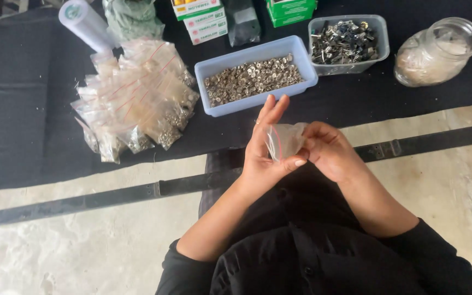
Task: Picking up small metal components from a tray and placing them into small plastic zip-lock bags before sealing them.
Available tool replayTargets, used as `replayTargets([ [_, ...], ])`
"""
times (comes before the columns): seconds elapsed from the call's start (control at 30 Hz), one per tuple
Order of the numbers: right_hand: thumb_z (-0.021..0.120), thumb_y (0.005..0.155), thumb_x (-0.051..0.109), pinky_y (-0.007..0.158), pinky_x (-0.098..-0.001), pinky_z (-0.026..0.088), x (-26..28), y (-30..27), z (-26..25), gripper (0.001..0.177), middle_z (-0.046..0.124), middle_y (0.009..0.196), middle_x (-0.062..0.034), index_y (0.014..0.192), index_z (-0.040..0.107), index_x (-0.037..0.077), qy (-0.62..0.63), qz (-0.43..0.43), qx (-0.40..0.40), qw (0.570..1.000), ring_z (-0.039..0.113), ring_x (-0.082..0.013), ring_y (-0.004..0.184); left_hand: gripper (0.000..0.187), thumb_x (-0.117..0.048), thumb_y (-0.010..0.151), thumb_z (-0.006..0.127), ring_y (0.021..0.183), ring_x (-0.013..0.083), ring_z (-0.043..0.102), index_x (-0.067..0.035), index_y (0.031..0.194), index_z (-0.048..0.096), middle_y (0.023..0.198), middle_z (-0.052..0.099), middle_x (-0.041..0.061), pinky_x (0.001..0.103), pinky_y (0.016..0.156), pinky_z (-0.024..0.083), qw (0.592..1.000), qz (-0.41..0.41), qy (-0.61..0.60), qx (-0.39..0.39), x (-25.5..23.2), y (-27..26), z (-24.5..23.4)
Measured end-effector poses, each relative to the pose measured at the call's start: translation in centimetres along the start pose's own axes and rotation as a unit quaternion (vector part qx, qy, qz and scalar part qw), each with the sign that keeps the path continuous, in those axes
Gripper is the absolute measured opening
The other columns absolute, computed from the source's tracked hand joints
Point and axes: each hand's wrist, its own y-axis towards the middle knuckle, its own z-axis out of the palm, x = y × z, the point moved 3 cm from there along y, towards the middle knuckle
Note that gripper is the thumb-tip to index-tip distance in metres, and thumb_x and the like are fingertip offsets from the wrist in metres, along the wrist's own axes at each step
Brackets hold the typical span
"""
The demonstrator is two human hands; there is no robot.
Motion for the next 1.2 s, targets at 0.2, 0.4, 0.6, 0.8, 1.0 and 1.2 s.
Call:
replayTargets([
  [0.2,0.071,0.092,-0.002,0.076,-0.0268,0.059,2.8,-0.6,4.9,0.029,0.075,0.092,-0.0136,0.12,0.066,-0.006,-0.312,-0.044,-0.01,0.949,0.075,-0.0159,0.081,0.058,-0.034,0.072,0.095,0.136,0.0303,0.062,-0.011,0.121,0.073,0.12,0.076,0.003,0.052,0.125,0.034,0.994,-0.039,0.102,0.0,1.1,-0.9,-1.3],
  [0.4,0.067,0.092,0.003,0.065,-0.0329,0.065,9.7,-3.0,11.9,0.019,0.072,0.121,-0.0269,0.106,0.074,-0.008,-0.447,-0.196,0.141,0.861,0.079,-0.0255,0.079,0.051,-0.034,0.072,0.095,0.115,0.0355,0.071,-0.008,0.108,0.07,0.108,0.077,0.005,0.059,0.113,0.043,0.962,-0.018,0.245,0.12,1.3,-0.6,-1.9],
  [0.6,0.064,0.096,0.016,0.079,-0.0384,0.065,9.0,-2.9,12.8,0.031,0.074,0.121,-0.0186,0.122,0.071,0.003,-0.609,-0.02,0.321,0.725,0.078,-0.0314,0.095,0.044,-0.023,0.073,0.091,0.102,0.0391,0.075,-0.006,0.11,0.073,0.098,0.077,0.013,0.056,0.1,0.053,0.935,-0.217,0.069,0.271,0.4,-2.6,-2.8],
  [0.8,0.062,0.099,0.046,0.078,-0.0415,0.067,5.4,-3.9,10.8,0.043,0.077,0.11,-0.0101,0.125,0.071,0.013,-0.592,0.189,0.403,0.672,0.077,-0.0313,0.094,0.033,-0.026,0.069,0.096,0.074,0.011,0.067,-0.015,0.092,0.075,0.076,0.071,-0.004,0.029,0.075,0.057,0.875,-0.324,-0.036,0.359,2.8,-6.1,-2.3],
  [1.0,0.047,0.098,0.066,0.082,-0.0435,0.06,5.2,-4.4,10.8,0.055,0.079,0.106,-0.0005,0.107,0.076,0.02,-0.675,0.272,0.363,0.582,0.075,-0.0318,0.095,0.06,-0.029,0.077,0.089,0.094,0.024,0.069,0.0,0.126,0.069,0.1,0.075,0.018,0.043,0.087,0.056,0.847,-0.345,-0.073,0.399,0.0,-5.3,-2.1],
  [1.2,0.04,0.095,0.076,0.084,-0.0454,0.061,2.2,-5.1,7.0,0.064,0.078,0.105,0.0008,0.114,0.075,0.026,-0.627,0.289,0.398,0.604,0.074,-0.0318,0.099,0.064,-0.023,0.076,0.092,0.098,0.0184,0.071,-0.003,0.133,0.07,0.105,0.078,0.011,0.034,0.085,0.058,0.838,-0.357,-0.099,0.401,2.0,-6.7,-2.2],
])
